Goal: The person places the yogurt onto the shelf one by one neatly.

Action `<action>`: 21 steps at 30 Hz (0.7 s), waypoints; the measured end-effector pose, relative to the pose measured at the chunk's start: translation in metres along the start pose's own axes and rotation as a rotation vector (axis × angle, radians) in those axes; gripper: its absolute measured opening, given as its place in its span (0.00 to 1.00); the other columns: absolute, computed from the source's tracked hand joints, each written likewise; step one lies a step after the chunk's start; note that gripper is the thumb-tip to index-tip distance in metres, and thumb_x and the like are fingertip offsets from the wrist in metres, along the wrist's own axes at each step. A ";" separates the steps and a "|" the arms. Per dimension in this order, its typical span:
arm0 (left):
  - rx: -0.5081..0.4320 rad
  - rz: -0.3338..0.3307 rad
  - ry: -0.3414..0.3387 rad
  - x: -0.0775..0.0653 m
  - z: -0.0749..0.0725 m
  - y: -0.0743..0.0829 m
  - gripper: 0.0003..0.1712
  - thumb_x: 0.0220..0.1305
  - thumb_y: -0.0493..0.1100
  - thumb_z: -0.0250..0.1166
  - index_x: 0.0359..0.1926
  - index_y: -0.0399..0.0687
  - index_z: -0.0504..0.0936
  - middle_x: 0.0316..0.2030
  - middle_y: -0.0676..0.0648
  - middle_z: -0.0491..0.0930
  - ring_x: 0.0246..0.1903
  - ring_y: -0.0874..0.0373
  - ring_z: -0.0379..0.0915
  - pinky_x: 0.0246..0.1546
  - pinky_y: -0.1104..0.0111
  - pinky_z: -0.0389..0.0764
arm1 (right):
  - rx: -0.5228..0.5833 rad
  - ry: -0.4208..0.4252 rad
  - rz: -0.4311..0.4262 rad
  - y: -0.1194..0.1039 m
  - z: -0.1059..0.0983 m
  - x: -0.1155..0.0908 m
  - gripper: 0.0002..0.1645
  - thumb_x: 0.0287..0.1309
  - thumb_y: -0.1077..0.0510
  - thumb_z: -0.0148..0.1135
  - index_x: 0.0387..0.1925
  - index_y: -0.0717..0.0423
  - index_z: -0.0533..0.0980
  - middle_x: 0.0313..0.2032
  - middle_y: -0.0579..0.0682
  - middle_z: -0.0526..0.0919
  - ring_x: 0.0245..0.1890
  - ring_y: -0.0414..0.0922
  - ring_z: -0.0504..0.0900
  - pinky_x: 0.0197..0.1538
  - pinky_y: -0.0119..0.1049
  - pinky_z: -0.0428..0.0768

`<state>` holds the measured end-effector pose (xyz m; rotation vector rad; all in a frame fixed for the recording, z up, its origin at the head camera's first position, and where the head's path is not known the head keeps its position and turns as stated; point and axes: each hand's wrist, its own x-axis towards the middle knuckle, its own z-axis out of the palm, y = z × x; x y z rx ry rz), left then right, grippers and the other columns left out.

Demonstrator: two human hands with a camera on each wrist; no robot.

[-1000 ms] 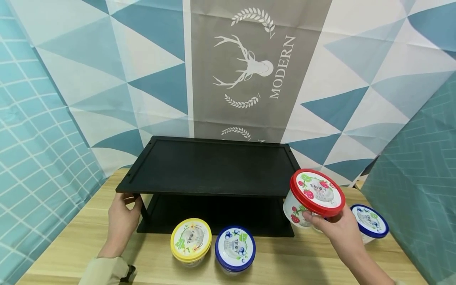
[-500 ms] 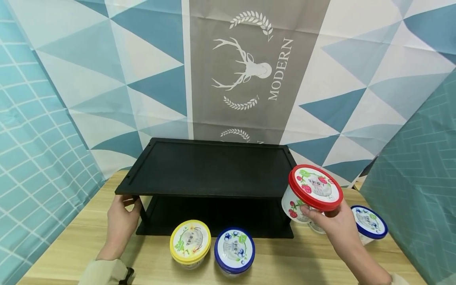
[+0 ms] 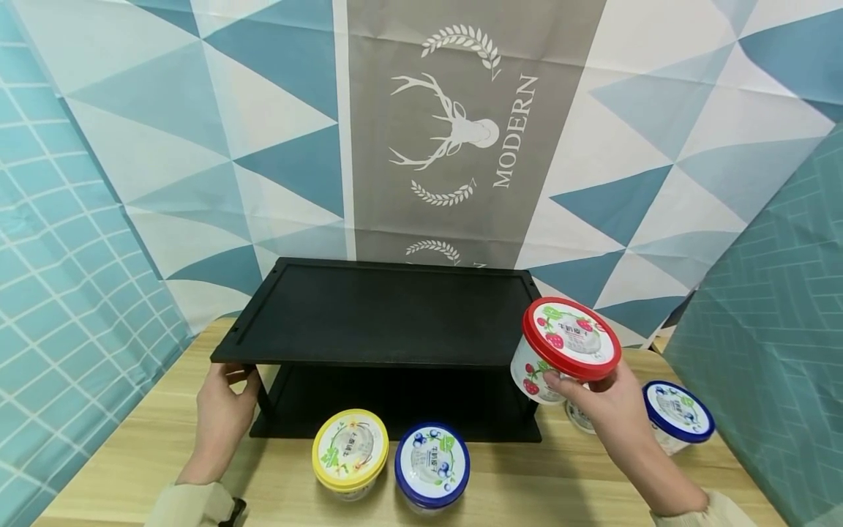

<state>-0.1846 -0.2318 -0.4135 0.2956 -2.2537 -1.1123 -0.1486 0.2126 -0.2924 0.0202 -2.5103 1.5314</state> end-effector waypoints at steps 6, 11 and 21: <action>0.001 0.001 0.002 0.000 0.000 -0.001 0.17 0.60 0.37 0.52 0.51 0.44 0.67 0.41 0.38 0.72 0.43 0.41 0.72 0.43 0.52 0.74 | 0.032 -0.010 0.003 -0.003 0.003 0.002 0.43 0.48 0.49 0.63 0.62 0.45 0.50 0.56 0.46 0.64 0.52 0.43 0.68 0.40 0.25 0.78; 0.004 0.002 -0.002 0.001 0.000 -0.001 0.17 0.60 0.37 0.51 0.52 0.44 0.66 0.41 0.38 0.72 0.43 0.41 0.71 0.42 0.52 0.74 | 0.026 -0.006 0.000 -0.006 0.006 0.005 0.44 0.47 0.48 0.64 0.62 0.46 0.51 0.56 0.47 0.65 0.52 0.45 0.68 0.41 0.28 0.79; 0.002 0.011 0.007 0.001 0.001 -0.002 0.18 0.59 0.36 0.52 0.52 0.44 0.67 0.41 0.38 0.72 0.42 0.41 0.72 0.42 0.52 0.74 | 0.056 -0.032 -0.042 -0.012 0.015 0.009 0.42 0.47 0.49 0.64 0.61 0.48 0.53 0.55 0.48 0.67 0.51 0.44 0.70 0.41 0.30 0.80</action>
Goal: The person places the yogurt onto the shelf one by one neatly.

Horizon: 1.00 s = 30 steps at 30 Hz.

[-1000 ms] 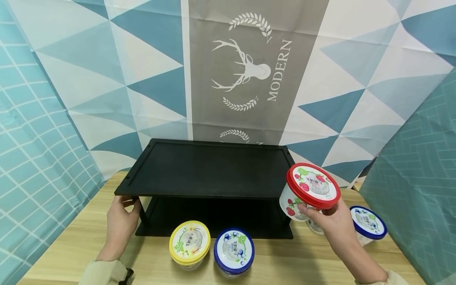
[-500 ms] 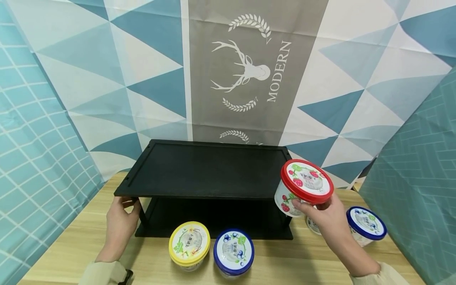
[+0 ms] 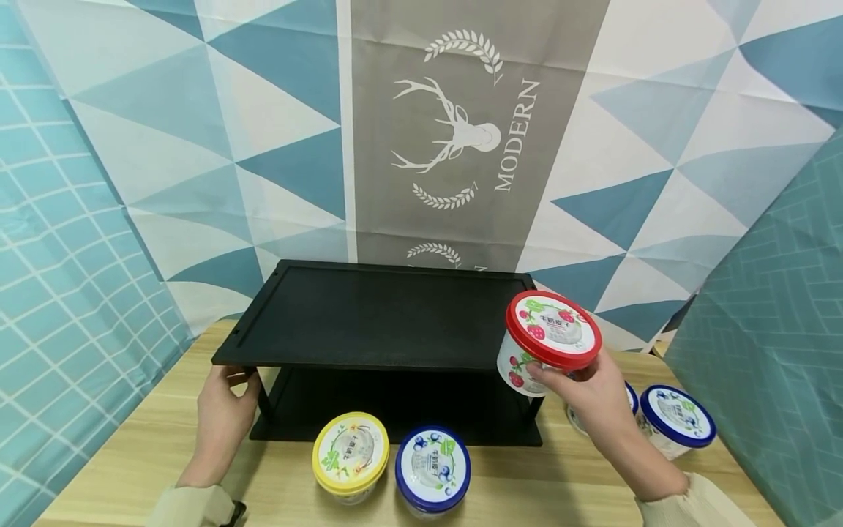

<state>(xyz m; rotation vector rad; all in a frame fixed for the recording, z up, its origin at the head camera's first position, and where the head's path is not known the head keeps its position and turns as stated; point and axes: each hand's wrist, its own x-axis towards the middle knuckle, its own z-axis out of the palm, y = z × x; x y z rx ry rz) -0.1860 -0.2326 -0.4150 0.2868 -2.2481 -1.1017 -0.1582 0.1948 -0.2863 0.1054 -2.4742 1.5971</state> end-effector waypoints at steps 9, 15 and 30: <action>0.010 0.014 0.012 0.000 0.001 -0.001 0.17 0.59 0.35 0.52 0.51 0.44 0.67 0.40 0.38 0.72 0.41 0.41 0.72 0.41 0.52 0.75 | 0.004 -0.013 0.004 -0.008 0.008 0.005 0.44 0.45 0.49 0.65 0.61 0.49 0.53 0.56 0.50 0.66 0.53 0.48 0.69 0.46 0.36 0.79; 0.010 0.016 0.011 0.000 0.001 -0.001 0.17 0.59 0.35 0.52 0.51 0.43 0.67 0.39 0.38 0.72 0.41 0.41 0.72 0.40 0.52 0.75 | 0.010 -0.027 0.018 -0.011 0.014 0.007 0.43 0.44 0.49 0.66 0.60 0.47 0.55 0.56 0.50 0.67 0.54 0.49 0.69 0.48 0.42 0.78; 0.025 0.017 -0.004 -0.001 0.001 0.000 0.16 0.60 0.35 0.51 0.50 0.42 0.66 0.41 0.38 0.71 0.42 0.41 0.71 0.42 0.52 0.73 | 0.040 -0.073 -0.003 -0.013 0.028 0.014 0.47 0.41 0.48 0.68 0.61 0.45 0.53 0.56 0.48 0.66 0.54 0.47 0.68 0.48 0.40 0.78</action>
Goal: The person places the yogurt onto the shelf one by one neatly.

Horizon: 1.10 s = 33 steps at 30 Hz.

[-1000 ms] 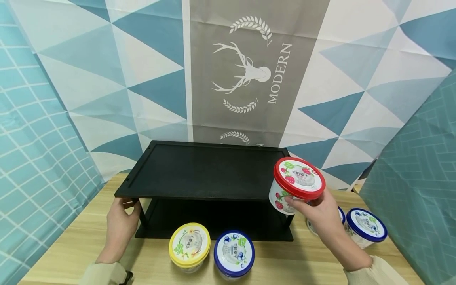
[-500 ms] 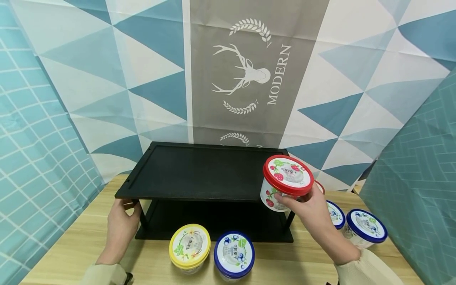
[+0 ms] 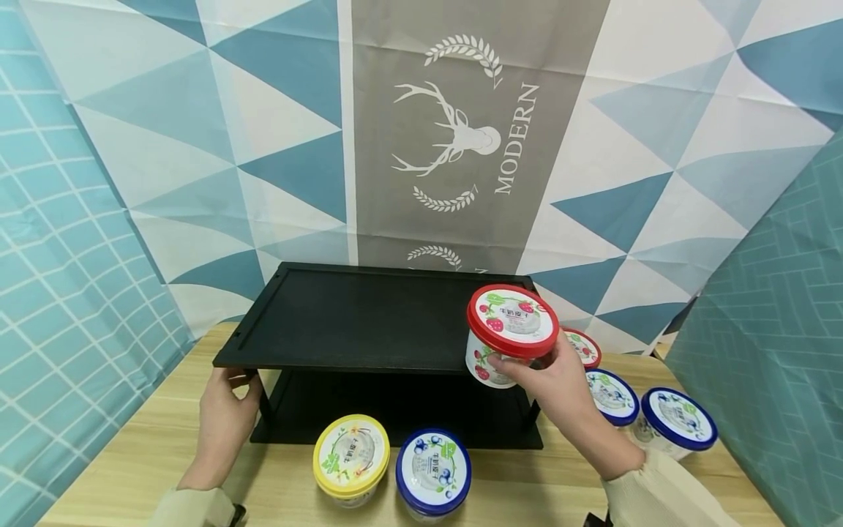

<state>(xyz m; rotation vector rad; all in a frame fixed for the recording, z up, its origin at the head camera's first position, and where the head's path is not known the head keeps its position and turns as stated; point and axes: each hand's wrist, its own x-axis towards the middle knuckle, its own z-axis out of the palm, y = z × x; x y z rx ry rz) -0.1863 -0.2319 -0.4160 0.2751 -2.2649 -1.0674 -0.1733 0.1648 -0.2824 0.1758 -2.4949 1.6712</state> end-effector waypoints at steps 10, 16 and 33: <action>-0.001 0.000 -0.005 0.000 0.000 -0.001 0.17 0.60 0.35 0.51 0.52 0.42 0.66 0.41 0.37 0.71 0.42 0.41 0.71 0.42 0.52 0.74 | -0.031 0.012 0.001 -0.005 0.014 0.007 0.48 0.39 0.46 0.69 0.61 0.46 0.54 0.56 0.47 0.67 0.54 0.46 0.67 0.49 0.43 0.78; -0.004 0.000 0.002 0.000 0.001 -0.001 0.17 0.59 0.35 0.51 0.51 0.41 0.66 0.40 0.38 0.71 0.42 0.41 0.71 0.42 0.53 0.74 | -0.032 -0.008 -0.023 -0.007 0.020 0.009 0.46 0.39 0.46 0.69 0.59 0.46 0.55 0.55 0.47 0.68 0.54 0.46 0.68 0.49 0.42 0.78; -0.005 0.011 0.038 0.001 0.002 -0.001 0.16 0.57 0.32 0.53 0.48 0.39 0.68 0.38 0.37 0.72 0.39 0.41 0.73 0.41 0.53 0.75 | 0.021 -0.043 -0.128 -0.015 0.036 0.016 0.44 0.41 0.51 0.68 0.58 0.47 0.56 0.54 0.47 0.68 0.53 0.46 0.69 0.47 0.41 0.79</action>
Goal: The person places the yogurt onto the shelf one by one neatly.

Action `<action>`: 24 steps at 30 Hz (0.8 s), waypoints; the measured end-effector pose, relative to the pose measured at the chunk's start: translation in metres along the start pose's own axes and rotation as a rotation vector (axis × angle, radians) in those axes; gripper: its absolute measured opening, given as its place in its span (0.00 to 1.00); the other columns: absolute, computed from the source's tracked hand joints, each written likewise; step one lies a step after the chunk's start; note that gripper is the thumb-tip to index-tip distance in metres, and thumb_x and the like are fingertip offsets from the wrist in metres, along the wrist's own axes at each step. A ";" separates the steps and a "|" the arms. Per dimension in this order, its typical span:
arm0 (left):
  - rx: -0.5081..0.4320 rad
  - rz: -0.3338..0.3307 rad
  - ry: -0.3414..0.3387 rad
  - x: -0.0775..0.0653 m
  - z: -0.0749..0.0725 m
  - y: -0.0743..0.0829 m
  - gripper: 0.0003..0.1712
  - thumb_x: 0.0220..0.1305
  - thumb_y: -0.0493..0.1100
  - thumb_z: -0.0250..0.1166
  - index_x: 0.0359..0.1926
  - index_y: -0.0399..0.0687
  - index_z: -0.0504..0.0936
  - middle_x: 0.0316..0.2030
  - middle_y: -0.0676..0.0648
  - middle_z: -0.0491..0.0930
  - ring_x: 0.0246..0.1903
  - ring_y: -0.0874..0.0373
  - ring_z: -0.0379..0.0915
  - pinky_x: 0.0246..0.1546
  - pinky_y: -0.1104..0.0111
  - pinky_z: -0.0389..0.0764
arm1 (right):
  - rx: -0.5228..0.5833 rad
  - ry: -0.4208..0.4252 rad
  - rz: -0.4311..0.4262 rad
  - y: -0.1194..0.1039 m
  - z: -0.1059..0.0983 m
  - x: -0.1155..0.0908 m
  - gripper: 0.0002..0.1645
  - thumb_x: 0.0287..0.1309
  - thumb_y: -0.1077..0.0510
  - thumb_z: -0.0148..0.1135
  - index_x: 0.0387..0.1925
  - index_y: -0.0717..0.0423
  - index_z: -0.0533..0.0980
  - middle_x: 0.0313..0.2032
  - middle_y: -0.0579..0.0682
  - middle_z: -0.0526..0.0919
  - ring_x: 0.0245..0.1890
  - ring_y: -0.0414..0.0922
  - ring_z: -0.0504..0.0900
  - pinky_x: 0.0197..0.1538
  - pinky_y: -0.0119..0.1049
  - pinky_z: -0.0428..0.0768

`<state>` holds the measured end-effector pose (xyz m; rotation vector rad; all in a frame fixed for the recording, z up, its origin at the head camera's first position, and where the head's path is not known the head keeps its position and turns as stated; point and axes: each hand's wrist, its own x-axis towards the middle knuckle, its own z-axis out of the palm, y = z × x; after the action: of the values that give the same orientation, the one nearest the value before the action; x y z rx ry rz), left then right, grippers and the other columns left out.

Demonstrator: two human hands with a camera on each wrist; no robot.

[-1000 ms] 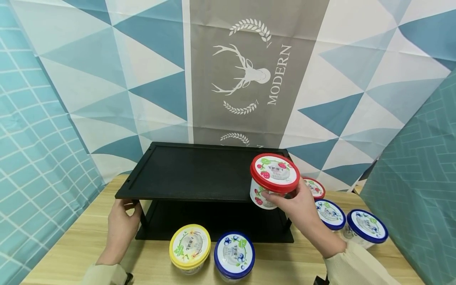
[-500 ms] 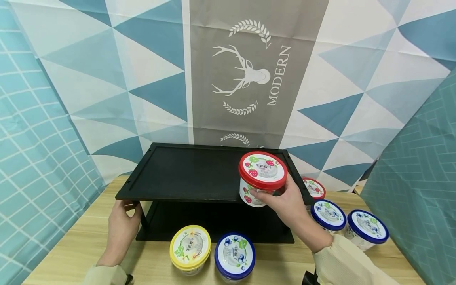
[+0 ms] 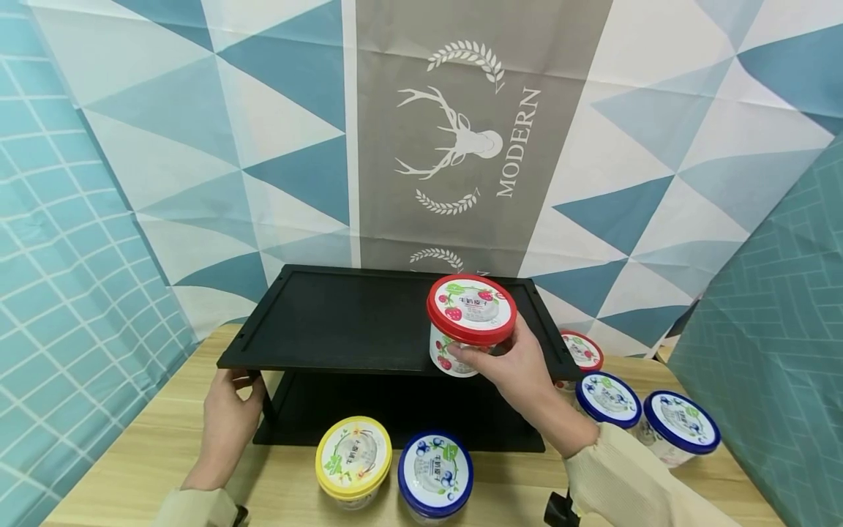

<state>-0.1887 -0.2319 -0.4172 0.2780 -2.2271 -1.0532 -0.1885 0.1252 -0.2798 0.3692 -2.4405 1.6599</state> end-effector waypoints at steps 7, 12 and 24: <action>0.004 0.000 -0.011 0.000 0.000 0.000 0.17 0.58 0.33 0.52 0.49 0.40 0.67 0.39 0.37 0.72 0.40 0.41 0.72 0.41 0.52 0.75 | 0.005 -0.002 -0.038 -0.001 0.005 0.002 0.42 0.41 0.51 0.69 0.57 0.44 0.57 0.53 0.44 0.68 0.53 0.44 0.69 0.47 0.40 0.79; 0.005 -0.003 -0.026 -0.001 -0.001 0.001 0.17 0.59 0.34 0.52 0.50 0.40 0.67 0.40 0.37 0.71 0.41 0.41 0.72 0.41 0.52 0.74 | 0.022 -0.005 -0.040 -0.001 0.008 0.002 0.42 0.41 0.51 0.68 0.57 0.44 0.57 0.53 0.44 0.68 0.52 0.43 0.69 0.46 0.40 0.79; 0.003 -0.018 -0.030 -0.001 -0.002 0.002 0.17 0.58 0.34 0.51 0.50 0.40 0.67 0.40 0.37 0.71 0.41 0.41 0.72 0.41 0.52 0.74 | 0.029 -0.001 -0.016 -0.006 0.015 0.005 0.42 0.41 0.49 0.68 0.57 0.42 0.57 0.53 0.42 0.68 0.53 0.42 0.68 0.46 0.39 0.79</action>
<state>-0.1863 -0.2314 -0.4150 0.2860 -2.2568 -1.0698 -0.1918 0.1088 -0.2781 0.3927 -2.4098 1.6907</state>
